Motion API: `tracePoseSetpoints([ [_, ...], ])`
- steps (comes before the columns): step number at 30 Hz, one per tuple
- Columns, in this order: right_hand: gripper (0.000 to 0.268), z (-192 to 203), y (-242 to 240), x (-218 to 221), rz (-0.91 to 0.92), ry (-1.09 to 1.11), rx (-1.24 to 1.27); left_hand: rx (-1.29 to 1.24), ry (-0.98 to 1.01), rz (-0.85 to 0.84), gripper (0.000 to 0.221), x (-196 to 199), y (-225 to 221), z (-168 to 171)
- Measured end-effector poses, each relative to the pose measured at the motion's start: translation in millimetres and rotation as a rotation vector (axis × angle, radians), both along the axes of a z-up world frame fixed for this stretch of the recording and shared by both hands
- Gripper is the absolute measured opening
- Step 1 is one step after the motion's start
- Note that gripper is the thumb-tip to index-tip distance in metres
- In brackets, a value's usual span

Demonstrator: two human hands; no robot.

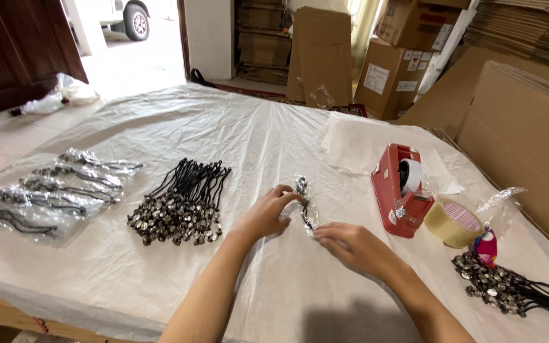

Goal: Manually packaging individual lanyards into small plastic bags at a workstation.

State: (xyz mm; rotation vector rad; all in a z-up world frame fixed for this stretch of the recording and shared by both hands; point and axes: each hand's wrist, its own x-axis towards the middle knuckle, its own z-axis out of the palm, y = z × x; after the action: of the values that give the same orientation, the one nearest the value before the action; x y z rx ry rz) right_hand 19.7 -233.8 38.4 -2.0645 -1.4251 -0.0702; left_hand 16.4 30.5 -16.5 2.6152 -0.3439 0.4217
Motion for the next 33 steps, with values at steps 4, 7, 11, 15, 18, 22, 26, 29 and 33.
tracePoseSetpoints([
  [4,0.029,8,-17,16,0.026,0.257,0.251,0.017,-0.061,0.03,0.078,-10,-3,10],
  [7,0.038,9,-40,42,-0.079,0.592,0.684,-0.019,-0.017,0.063,0.065,-2,-1,3],
  [11,0.027,-3,-70,97,-0.171,0.766,0.963,-0.471,0.074,-0.156,0.032,10,10,-11],
  [15,0.025,-4,-75,101,-0.271,0.848,0.981,-1.107,0.209,-0.139,0.045,-23,7,30],
  [18,0.025,17,-52,60,-0.351,0.838,0.866,-1.437,0.066,-0.021,0.029,-25,9,40],
  [22,0.019,-47,-37,93,-0.368,0.856,0.799,-1.704,-0.029,0.043,0.027,-11,23,30],
  [26,0.016,-64,-11,75,-0.313,1.102,0.781,-1.9,0.041,0.152,0.053,27,40,-8],
  [29,0.023,-48,-1,48,-0.356,1.225,0.718,-1.823,-0.05,0.269,0.058,18,33,2],
  [33,0.038,-19,2,20,-0.323,1.231,0.547,-1.815,-0.291,0.372,0.055,-5,30,38],
])
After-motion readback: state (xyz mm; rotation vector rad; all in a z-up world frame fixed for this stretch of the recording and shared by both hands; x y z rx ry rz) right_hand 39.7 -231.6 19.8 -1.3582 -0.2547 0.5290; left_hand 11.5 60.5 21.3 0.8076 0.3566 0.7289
